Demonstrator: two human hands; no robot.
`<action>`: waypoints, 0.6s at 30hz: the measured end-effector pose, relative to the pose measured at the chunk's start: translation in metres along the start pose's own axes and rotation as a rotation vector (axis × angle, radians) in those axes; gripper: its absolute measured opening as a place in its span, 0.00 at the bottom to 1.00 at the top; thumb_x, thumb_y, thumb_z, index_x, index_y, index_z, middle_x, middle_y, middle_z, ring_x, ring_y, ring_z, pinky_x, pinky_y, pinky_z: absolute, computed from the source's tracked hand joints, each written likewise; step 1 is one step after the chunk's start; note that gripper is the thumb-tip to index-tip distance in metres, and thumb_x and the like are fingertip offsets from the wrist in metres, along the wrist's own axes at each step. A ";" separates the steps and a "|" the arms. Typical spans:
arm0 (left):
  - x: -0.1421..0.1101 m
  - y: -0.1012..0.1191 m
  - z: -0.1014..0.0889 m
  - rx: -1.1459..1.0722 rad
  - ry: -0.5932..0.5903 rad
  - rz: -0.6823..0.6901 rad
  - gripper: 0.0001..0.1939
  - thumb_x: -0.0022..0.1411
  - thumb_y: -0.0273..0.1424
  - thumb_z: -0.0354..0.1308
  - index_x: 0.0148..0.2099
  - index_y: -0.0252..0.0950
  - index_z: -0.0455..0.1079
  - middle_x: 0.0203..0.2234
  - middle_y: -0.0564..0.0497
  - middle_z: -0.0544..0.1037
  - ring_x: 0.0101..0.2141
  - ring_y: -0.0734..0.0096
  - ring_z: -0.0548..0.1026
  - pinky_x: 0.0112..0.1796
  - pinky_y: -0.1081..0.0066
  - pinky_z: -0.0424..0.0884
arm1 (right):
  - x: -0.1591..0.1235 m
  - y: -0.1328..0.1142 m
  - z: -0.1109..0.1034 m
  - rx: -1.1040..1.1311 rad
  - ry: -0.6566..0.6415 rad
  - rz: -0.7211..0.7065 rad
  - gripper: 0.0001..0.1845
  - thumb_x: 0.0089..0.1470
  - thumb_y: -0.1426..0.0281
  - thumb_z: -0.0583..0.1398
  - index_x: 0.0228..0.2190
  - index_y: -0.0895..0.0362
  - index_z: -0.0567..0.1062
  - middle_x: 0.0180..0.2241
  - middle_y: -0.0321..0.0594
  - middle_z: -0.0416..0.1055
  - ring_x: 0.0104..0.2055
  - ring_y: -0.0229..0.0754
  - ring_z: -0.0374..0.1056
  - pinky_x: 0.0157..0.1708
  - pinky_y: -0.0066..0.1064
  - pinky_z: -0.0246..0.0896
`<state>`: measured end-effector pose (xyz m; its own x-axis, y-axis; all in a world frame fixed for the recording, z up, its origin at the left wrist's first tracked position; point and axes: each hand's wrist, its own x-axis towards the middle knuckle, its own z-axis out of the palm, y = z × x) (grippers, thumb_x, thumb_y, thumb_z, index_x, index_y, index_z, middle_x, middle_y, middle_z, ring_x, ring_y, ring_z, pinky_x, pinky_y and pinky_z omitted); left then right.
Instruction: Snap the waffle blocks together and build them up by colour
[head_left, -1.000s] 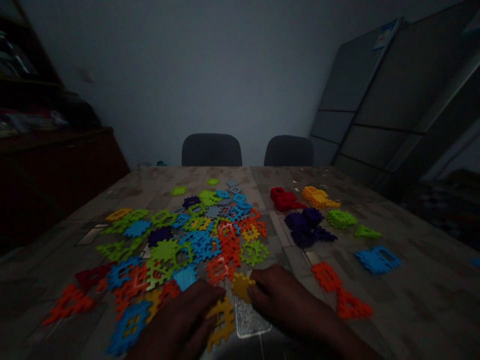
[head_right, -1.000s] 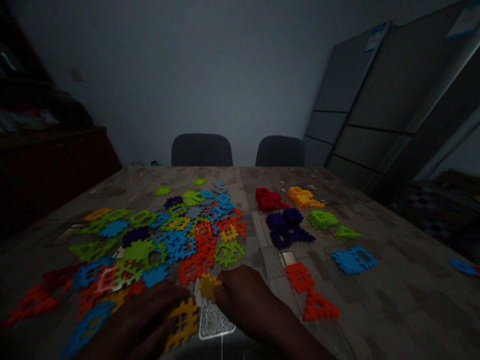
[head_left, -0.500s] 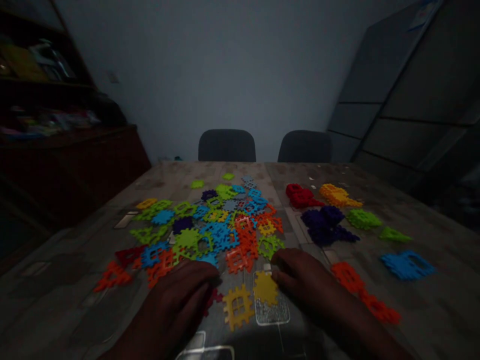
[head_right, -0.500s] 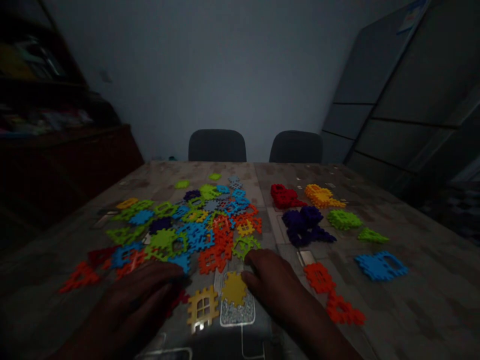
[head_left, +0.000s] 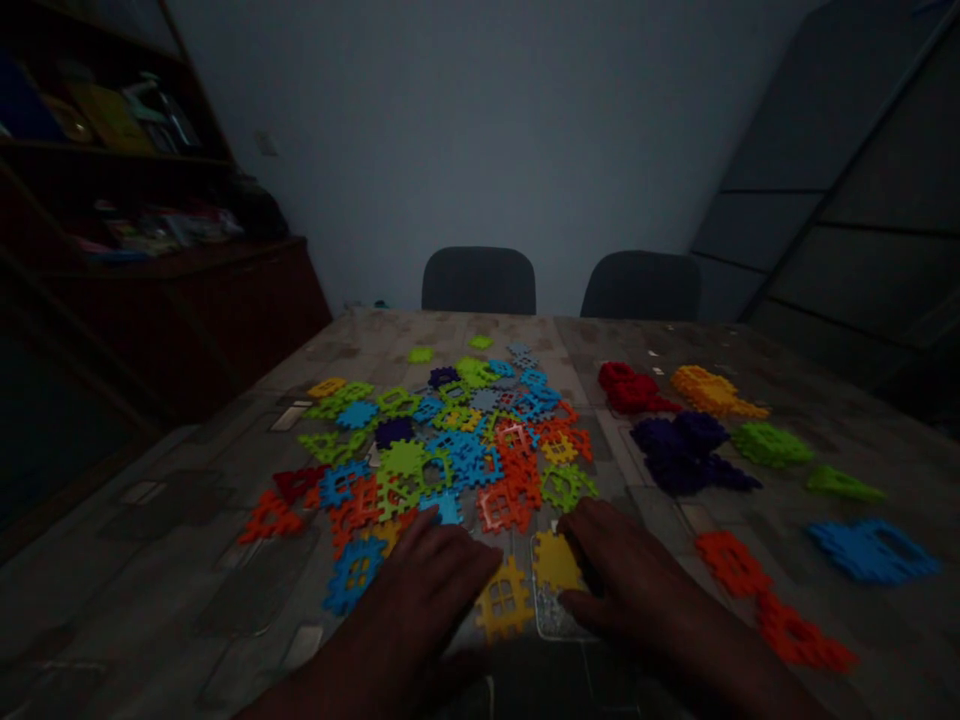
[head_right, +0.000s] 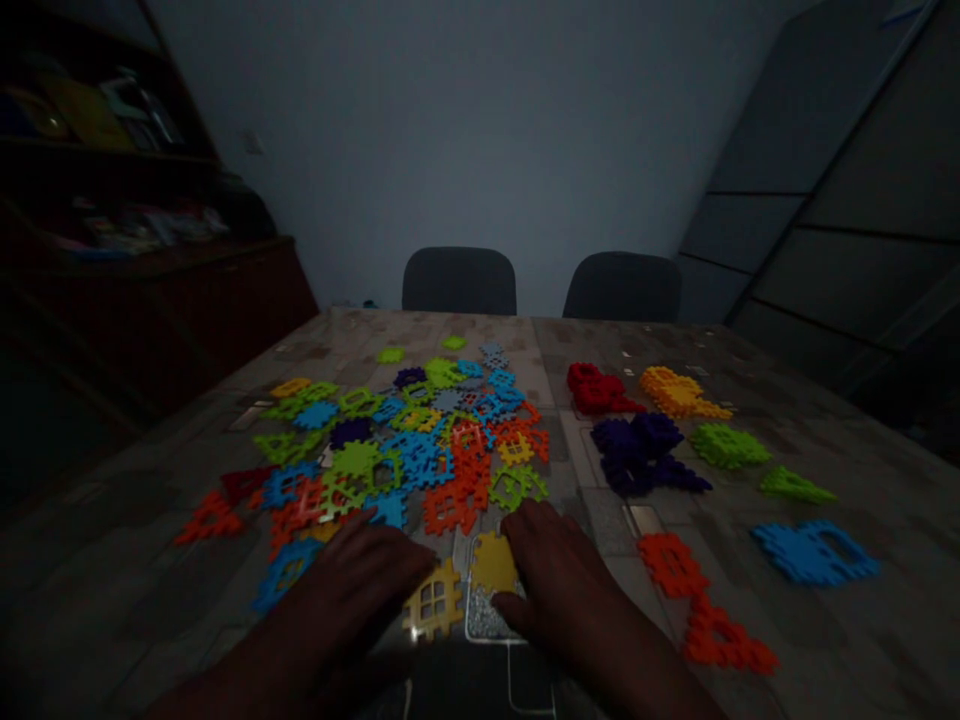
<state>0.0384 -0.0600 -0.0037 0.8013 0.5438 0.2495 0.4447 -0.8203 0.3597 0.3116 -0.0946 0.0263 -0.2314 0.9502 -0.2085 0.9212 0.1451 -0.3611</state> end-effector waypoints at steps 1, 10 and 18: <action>0.000 0.001 0.004 0.004 -0.001 0.000 0.33 0.64 0.33 0.65 0.67 0.44 0.57 0.54 0.45 0.77 0.54 0.52 0.71 0.64 0.39 0.49 | -0.001 0.001 0.001 0.004 0.009 -0.005 0.22 0.51 0.71 0.66 0.49 0.58 0.72 0.51 0.51 0.70 0.54 0.56 0.65 0.53 0.48 0.59; 0.000 -0.001 0.026 0.000 0.000 0.011 0.36 0.54 0.17 0.58 0.63 0.44 0.60 0.51 0.48 0.79 0.54 0.55 0.72 0.64 0.37 0.48 | -0.002 0.008 0.004 0.066 0.060 -0.083 0.17 0.49 0.75 0.64 0.43 0.54 0.72 0.45 0.44 0.70 0.47 0.51 0.66 0.46 0.42 0.61; 0.002 -0.007 -0.013 0.027 0.002 0.039 0.19 0.67 0.26 0.56 0.58 0.44 0.67 0.50 0.48 0.79 0.53 0.59 0.75 0.65 0.46 0.54 | -0.001 0.015 0.007 0.104 0.020 -0.106 0.20 0.52 0.71 0.63 0.48 0.54 0.73 0.50 0.47 0.70 0.51 0.53 0.66 0.52 0.45 0.61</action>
<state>0.0313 -0.0505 0.0059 0.8171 0.5120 0.2648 0.4240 -0.8451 0.3256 0.3237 -0.0953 0.0152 -0.3185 0.9365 -0.1464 0.8544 0.2168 -0.4722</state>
